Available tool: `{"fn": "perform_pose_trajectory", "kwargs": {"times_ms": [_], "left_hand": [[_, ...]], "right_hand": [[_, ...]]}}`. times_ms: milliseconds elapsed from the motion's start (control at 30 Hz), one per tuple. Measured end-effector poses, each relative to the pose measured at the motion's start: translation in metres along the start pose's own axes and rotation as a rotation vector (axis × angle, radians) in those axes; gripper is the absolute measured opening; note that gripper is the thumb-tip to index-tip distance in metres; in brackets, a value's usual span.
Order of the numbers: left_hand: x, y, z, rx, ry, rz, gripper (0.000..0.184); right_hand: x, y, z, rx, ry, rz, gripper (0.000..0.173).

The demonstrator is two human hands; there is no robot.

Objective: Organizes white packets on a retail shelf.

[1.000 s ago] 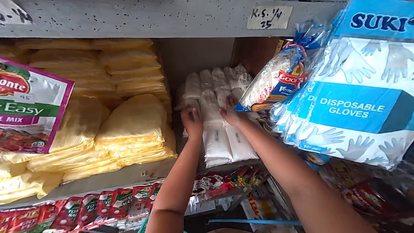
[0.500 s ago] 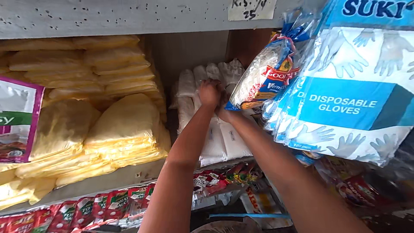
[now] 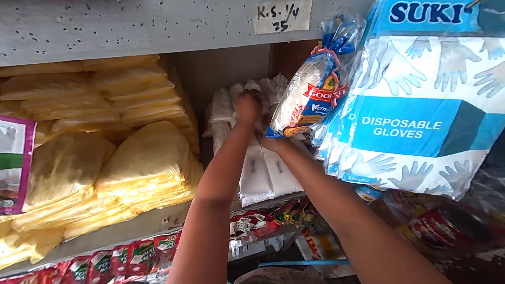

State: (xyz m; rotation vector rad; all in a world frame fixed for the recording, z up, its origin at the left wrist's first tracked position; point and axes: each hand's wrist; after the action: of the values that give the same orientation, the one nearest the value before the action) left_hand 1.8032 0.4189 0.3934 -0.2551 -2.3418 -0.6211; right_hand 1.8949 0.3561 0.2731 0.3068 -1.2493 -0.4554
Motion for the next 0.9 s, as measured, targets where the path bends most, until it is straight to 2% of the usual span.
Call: {"fn": "perform_pose_trajectory", "kwargs": {"times_ms": [100, 200, 267, 467, 600, 700, 833, 900], "left_hand": [[0.009, -0.006, 0.024, -0.073, -0.187, -0.109, 0.021], [0.023, -0.038, 0.048, -0.075, -0.316, -0.193, 0.021], [0.026, -0.060, 0.068, -0.077, -0.340, -0.265, 0.021], [0.001, -0.080, 0.126, -0.045, -0.425, -0.492, 0.019], [-0.010, -0.078, 0.136, -0.048, -0.454, -0.531, 0.018], [-0.008, -0.082, 0.134, -0.016, -0.448, -0.496, 0.018], [-0.010, -0.083, 0.136, -0.001, -0.462, -0.522, 0.020], [-0.010, -0.083, 0.136, -0.014, -0.468, -0.538, 0.020]], "right_hand": [[-0.018, 0.003, -0.013, -0.020, 0.015, -0.036, 0.069], [0.008, 0.015, -0.001, -0.011, 0.029, 0.143, 0.075], [0.012, 0.018, 0.001, 0.026, -0.033, 0.160, 0.076], [0.006, 0.021, -0.007, 0.084, -0.123, 0.148, 0.077], [0.009, 0.023, -0.007, 0.093, -0.119, 0.166, 0.077], [0.016, 0.023, 0.003, 0.090, -0.050, 0.223, 0.075], [0.010, 0.025, -0.004, 0.113, -0.040, 0.203, 0.075], [0.024, 0.024, 0.013, 0.075, -0.029, 0.262, 0.072]]}}
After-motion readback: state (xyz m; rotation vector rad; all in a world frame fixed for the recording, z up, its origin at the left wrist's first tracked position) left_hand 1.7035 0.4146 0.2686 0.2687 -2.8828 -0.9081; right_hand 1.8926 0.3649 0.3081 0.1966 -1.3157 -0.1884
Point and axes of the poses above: each hand's wrist, its own y-axis towards the middle knuckle, its own x-axis out of the back of the hand, z = x × y, and after that the axes turned 9 degrees about x, right-handed
